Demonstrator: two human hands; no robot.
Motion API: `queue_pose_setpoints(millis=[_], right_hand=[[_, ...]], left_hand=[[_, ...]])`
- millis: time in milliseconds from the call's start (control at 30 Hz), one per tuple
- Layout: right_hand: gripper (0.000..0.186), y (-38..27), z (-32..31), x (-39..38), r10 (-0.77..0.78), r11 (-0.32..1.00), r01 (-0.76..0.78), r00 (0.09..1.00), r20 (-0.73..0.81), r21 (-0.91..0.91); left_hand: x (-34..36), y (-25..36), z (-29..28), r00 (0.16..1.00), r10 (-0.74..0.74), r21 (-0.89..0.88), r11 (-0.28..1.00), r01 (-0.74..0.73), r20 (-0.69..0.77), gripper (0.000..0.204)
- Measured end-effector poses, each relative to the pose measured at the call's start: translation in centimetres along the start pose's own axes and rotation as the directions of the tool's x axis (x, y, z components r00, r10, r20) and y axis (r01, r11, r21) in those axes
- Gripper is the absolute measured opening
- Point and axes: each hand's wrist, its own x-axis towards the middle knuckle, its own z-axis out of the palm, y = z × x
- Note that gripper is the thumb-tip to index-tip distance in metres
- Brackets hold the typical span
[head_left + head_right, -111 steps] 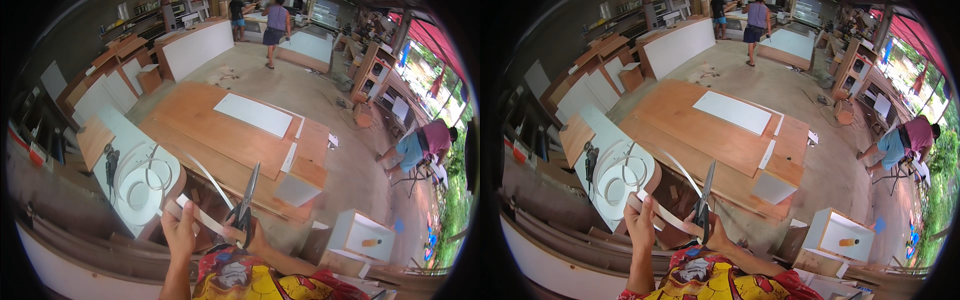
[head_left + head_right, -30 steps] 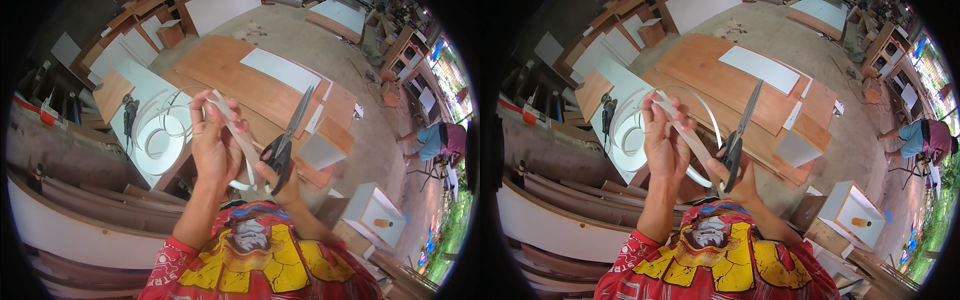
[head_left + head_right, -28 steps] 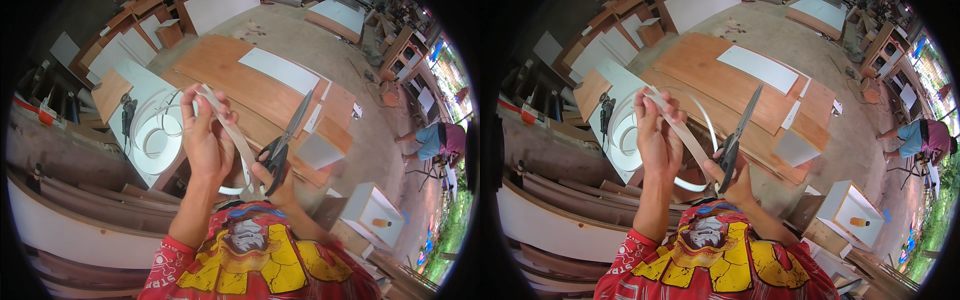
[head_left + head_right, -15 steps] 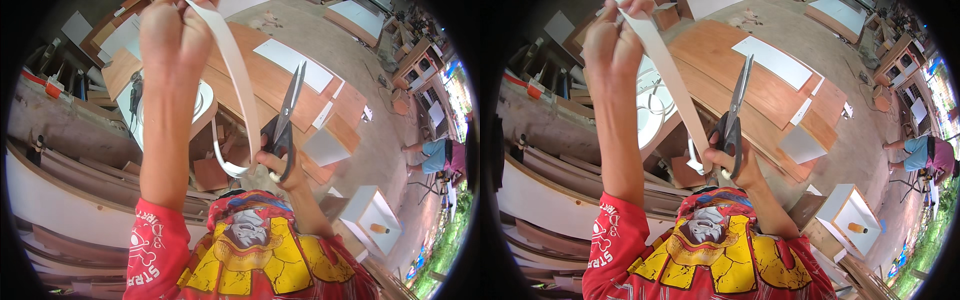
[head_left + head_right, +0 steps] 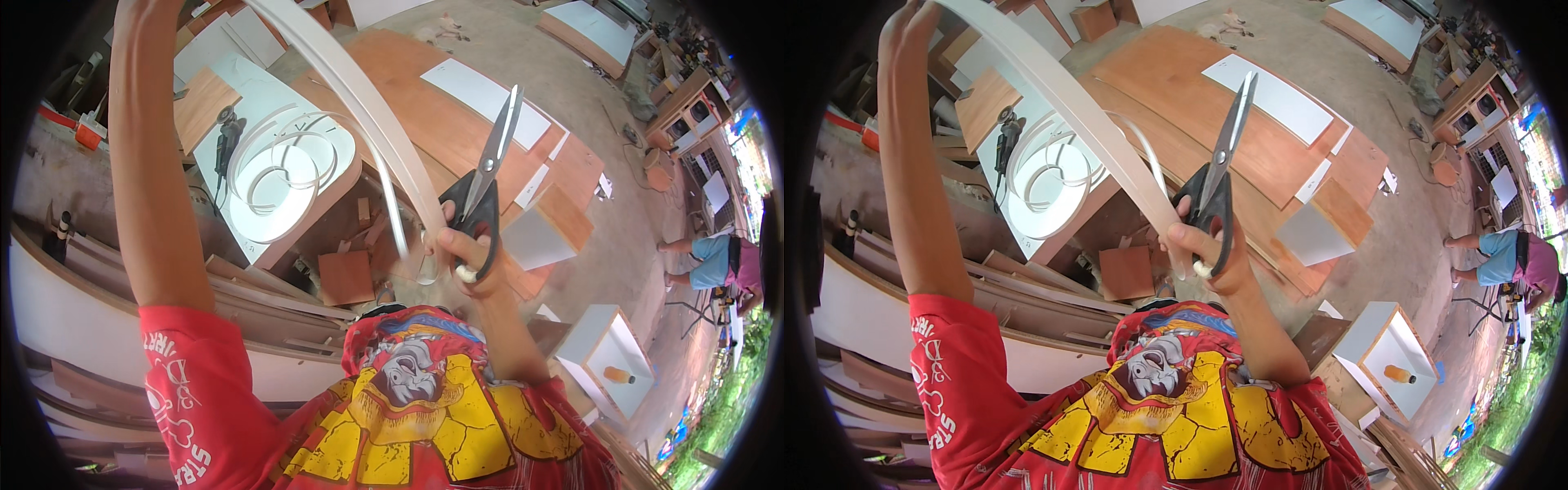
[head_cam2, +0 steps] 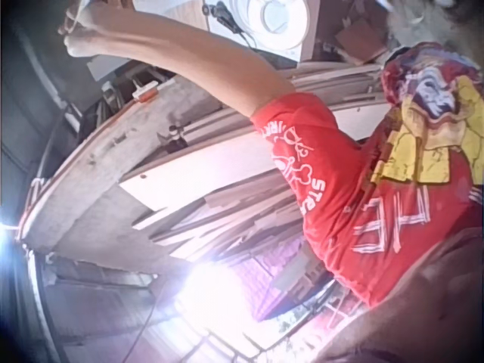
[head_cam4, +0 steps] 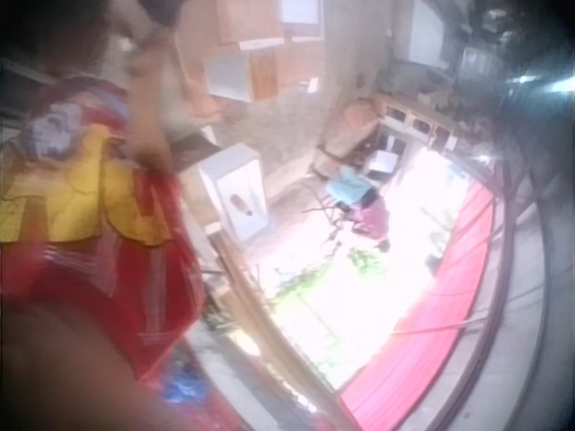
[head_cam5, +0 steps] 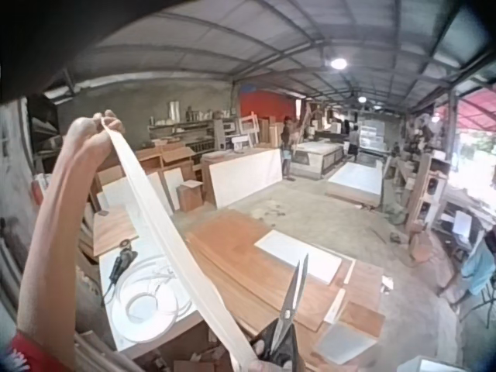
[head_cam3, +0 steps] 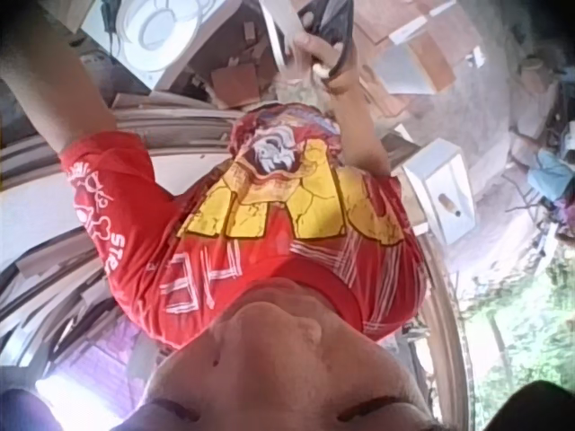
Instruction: The person measures a white strip against a wooden frame, then uses scissors to cut the strip into smaller pieces. The person repeatedly measures and cuts the material, placing the cut pieces on a nearby surface.
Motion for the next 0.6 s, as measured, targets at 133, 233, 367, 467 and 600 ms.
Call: queue_pose_setpoints(millis=[133, 233, 367, 467, 600], right_hand=[[0.034, -0.3, -0.5, 0.7, 0.06, 0.998, -0.06, 0.998, -0.017, -0.037], [0.035, -0.3, -0.3, 0.9, 0.121, 0.984, -0.129, 0.99, -0.068, -0.122], [0.038, -0.5, 0.3, 1.2, 0.198, 0.958, -0.202, 0.979, -0.043, -0.204], [0.04, -0.6, 0.3, 1.6, 0.191, 0.952, -0.198, 0.98, -0.053, -0.232], [0.039, -0.2, -0.7, 2.4, 0.254, 0.967, -0.254, 0.967, -0.016, -0.029]], left_hand=[[1.4, 4.7, -4.4, 0.951, -0.289, -0.209, 0.929, 0.306, 0.111, 0.007], [2.1, 6.9, -6.5, 0.923, -0.356, -0.329, 0.862, 0.385, 0.148, 0.008], [1.4, 8.5, -7.2, 0.945, -0.298, -0.438, 0.837, 0.327, 0.135, 0.006], [0.1, 8.6, -7.5, 0.93, -0.299, -0.474, 0.801, 0.367, 0.214, 0.006], [-1.1, 8.0, -8.6, 0.898, -0.254, -0.51, 0.752, 0.418, 0.36, 0.006]])
